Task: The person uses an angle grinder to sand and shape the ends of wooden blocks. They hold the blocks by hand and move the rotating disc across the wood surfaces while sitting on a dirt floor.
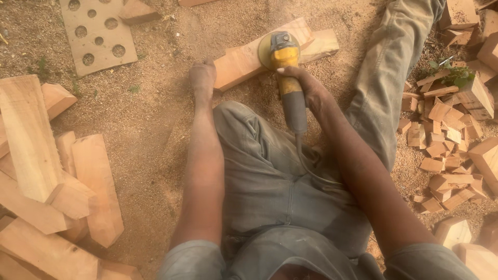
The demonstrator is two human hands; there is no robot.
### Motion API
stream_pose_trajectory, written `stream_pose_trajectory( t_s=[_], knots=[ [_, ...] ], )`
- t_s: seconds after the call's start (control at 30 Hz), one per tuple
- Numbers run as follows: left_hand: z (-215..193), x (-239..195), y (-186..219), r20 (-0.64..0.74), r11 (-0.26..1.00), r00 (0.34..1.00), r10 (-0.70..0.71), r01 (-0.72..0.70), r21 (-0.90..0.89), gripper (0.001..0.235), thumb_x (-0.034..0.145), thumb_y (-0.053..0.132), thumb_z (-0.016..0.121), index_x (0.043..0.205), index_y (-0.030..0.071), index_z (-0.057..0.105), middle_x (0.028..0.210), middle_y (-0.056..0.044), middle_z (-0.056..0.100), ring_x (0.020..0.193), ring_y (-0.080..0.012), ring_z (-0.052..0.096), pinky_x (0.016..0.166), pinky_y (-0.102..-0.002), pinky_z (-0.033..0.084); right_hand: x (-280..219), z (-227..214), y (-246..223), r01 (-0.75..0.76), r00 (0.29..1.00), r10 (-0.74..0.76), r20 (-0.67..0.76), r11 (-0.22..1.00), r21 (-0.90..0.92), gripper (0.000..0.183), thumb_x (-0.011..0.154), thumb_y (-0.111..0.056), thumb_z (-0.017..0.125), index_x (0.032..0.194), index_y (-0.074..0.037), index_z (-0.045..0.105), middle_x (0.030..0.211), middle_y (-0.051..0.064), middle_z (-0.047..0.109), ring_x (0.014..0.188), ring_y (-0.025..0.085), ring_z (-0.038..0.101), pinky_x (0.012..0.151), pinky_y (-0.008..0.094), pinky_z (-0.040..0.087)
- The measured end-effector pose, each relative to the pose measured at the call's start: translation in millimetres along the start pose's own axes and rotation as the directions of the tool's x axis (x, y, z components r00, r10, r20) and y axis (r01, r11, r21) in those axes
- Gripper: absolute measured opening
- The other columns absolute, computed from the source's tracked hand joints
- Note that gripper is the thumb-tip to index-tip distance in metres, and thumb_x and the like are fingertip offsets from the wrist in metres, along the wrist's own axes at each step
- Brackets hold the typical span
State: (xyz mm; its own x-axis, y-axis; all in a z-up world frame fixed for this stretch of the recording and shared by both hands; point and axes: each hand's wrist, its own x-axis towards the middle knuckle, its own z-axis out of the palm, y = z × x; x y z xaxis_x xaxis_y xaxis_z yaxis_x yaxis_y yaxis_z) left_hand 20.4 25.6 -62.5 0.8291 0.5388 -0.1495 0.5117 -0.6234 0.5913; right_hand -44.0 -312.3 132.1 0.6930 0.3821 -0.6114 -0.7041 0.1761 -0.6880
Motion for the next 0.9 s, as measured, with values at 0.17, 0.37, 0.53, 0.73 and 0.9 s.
stream_pose_trajectory(
  t_s=[0.17, 0.37, 0.53, 0.73, 0.9],
  knots=[
    [-5.2, -14.3, 18.7, -0.008, 0.995, 0.996, -0.084, 0.083, -0.061, 0.054, 0.101, 0.038, 0.037, 0.088, -0.003, 0.069, 0.072, -0.016, 0.068, 0.061, -0.0234, 0.070, 0.046, -0.041, 0.055, -7.7, -44.9, -28.3, 0.141, 0.986, -0.130, -0.104, 0.983, 0.114, 0.068, 0.082, -0.020, 0.079, 0.138, 0.000, 0.047, 0.096, 0.013, 0.070, 0.068, 0.019, 0.069, 0.063, 0.031, 0.064],
    [-0.9, -3.4, 13.2, 0.005, 0.994, 0.996, -0.089, 0.089, -0.057, 0.057, 0.105, 0.042, 0.040, 0.086, -0.003, 0.070, 0.069, -0.016, 0.069, 0.063, -0.0274, 0.070, 0.049, -0.040, 0.054, -0.5, -19.1, -26.5, 0.134, 0.990, -0.126, -0.062, 0.981, 0.139, 0.064, 0.085, -0.019, 0.079, 0.138, 0.001, 0.048, 0.096, 0.014, 0.069, 0.070, 0.021, 0.069, 0.065, 0.033, 0.064],
    [9.3, 3.3, 3.2, -0.349, 0.940, 0.890, 0.293, -0.202, 0.274, 0.058, 0.106, 0.043, 0.046, 0.077, 0.000, 0.072, 0.069, -0.021, 0.068, 0.065, -0.0337, 0.068, 0.059, -0.043, 0.057, 3.7, 30.7, 1.4, 0.047, 0.994, -0.039, 0.105, 0.996, -0.076, 0.068, 0.076, -0.024, 0.081, 0.133, -0.004, 0.050, 0.103, 0.009, 0.070, 0.076, 0.016, 0.068, 0.063, 0.030, 0.064],
    [-19.7, -22.5, 17.8, 0.015, 0.993, 0.995, -0.098, 0.099, -0.071, 0.053, 0.102, 0.039, 0.041, 0.086, -0.003, 0.070, 0.074, -0.018, 0.071, 0.065, -0.0308, 0.070, 0.061, -0.051, 0.058, 23.6, 9.6, -31.6, -0.013, 0.999, 0.017, -0.042, 0.995, 0.100, 0.070, 0.081, -0.029, 0.080, 0.134, 0.002, 0.048, 0.101, 0.014, 0.069, 0.070, 0.019, 0.069, 0.060, 0.030, 0.063],
    [-41.1, -28.3, 49.7, -0.058, 0.997, 0.996, -0.075, 0.073, -0.035, 0.055, 0.100, 0.038, 0.042, 0.087, -0.006, 0.071, 0.082, -0.027, 0.070, 0.078, -0.0374, 0.072, 0.072, -0.048, 0.058, 31.7, -41.0, -69.2, 0.111, 0.990, -0.095, -0.101, 0.979, 0.169, 0.075, 0.081, -0.026, 0.079, 0.140, 0.002, 0.041, 0.101, 0.016, 0.069, 0.069, 0.020, 0.070, 0.062, 0.030, 0.065]
  ],
)
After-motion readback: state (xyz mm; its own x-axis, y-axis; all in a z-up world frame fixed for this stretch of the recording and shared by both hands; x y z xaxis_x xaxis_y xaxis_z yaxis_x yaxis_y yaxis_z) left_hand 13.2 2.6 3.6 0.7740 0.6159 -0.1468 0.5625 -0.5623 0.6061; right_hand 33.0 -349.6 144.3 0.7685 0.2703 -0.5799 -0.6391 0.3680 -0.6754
